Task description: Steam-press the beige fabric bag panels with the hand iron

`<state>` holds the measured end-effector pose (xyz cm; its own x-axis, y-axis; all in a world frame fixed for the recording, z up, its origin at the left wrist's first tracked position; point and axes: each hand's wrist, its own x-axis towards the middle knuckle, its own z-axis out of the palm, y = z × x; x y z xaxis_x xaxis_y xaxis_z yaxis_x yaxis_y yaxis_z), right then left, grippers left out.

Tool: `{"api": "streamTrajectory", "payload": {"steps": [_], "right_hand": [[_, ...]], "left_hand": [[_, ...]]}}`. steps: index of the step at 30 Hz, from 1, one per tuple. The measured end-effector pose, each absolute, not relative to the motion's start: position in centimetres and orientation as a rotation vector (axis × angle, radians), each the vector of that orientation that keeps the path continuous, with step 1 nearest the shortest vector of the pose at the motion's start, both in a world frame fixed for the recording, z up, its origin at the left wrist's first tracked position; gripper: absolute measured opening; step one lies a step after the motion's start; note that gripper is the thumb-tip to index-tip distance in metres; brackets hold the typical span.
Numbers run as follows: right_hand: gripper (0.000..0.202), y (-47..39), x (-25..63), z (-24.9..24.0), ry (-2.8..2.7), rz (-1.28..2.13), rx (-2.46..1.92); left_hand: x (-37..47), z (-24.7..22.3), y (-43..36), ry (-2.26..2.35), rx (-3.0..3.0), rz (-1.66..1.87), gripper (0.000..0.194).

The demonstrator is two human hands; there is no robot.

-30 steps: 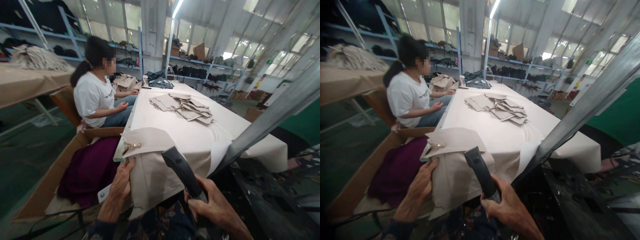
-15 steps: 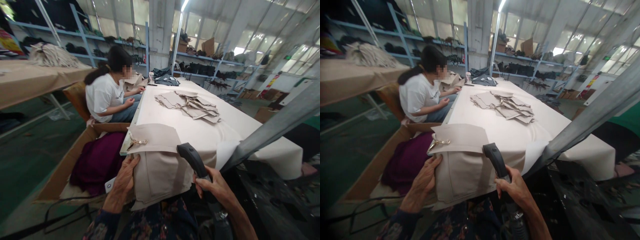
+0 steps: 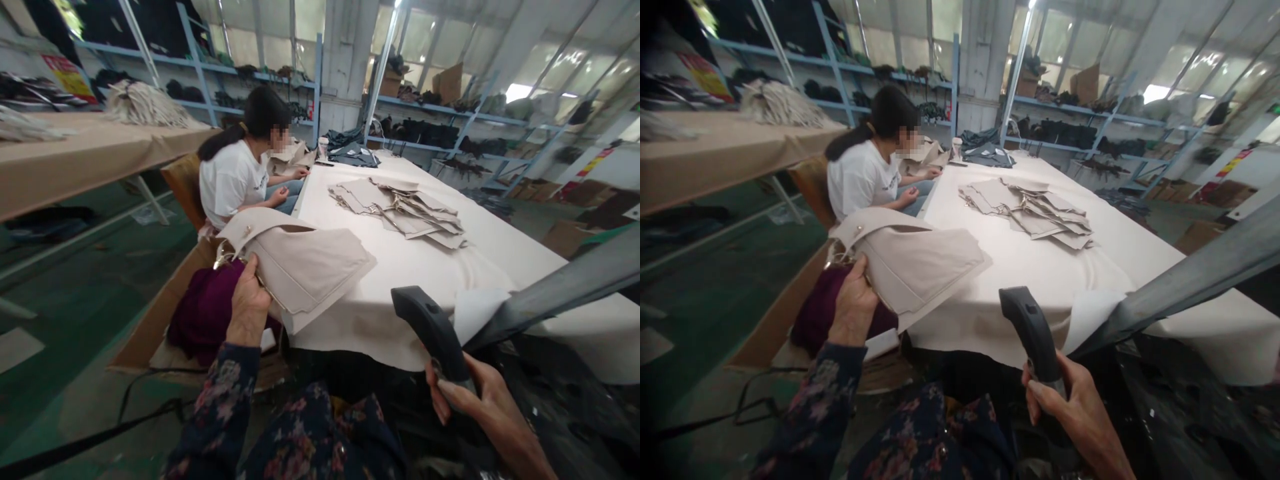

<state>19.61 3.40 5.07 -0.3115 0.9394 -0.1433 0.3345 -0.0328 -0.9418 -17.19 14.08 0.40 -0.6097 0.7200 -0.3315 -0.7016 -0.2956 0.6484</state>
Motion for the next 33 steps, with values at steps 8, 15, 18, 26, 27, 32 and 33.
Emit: {"api": "streamTrajectory", "payload": {"steps": [8, 15, 18, 26, 27, 32, 33], "right_hand": [[0.017, 1.8, 17.3, 4.8, -1.653, 1.509, -1.362], [0.01, 3.1, 15.7, 3.0, -1.632, 1.619, -1.377], [0.011, 4.3, 14.9, 2.8, -1.654, 1.649, -1.344], [0.012, 7.3, 13.7, 1.6, -1.627, 1.707, -1.323], [0.012, 7.6, 13.8, 1.6, -1.63, 1.69, -1.315], [0.013, 8.5, 14.4, 1.9, -1.626, 1.631, -1.261], [0.013, 8.5, 14.6, 2.0, -1.623, 1.626, -1.256]], "left_hand": [[-12.2, -3.4, 17.5, 0.876, 0.113, 1.851, 0.02], [-12.6, -3.9, 17.6, 0.898, 0.129, 1.858, 0.012], [-12.5, -3.8, 17.5, 0.909, 0.134, 1.864, 0.016], [-12.1, -2.9, 17.1, 0.965, 0.161, 1.829, 0.028], [-12.1, -2.9, 17.1, 0.975, 0.165, 1.829, 0.028], [-12.3, -3.5, 17.8, 1.042, 0.196, 1.836, 0.023], [-12.3, -3.7, 18.0, 1.059, 0.208, 1.837, 0.02]]}}
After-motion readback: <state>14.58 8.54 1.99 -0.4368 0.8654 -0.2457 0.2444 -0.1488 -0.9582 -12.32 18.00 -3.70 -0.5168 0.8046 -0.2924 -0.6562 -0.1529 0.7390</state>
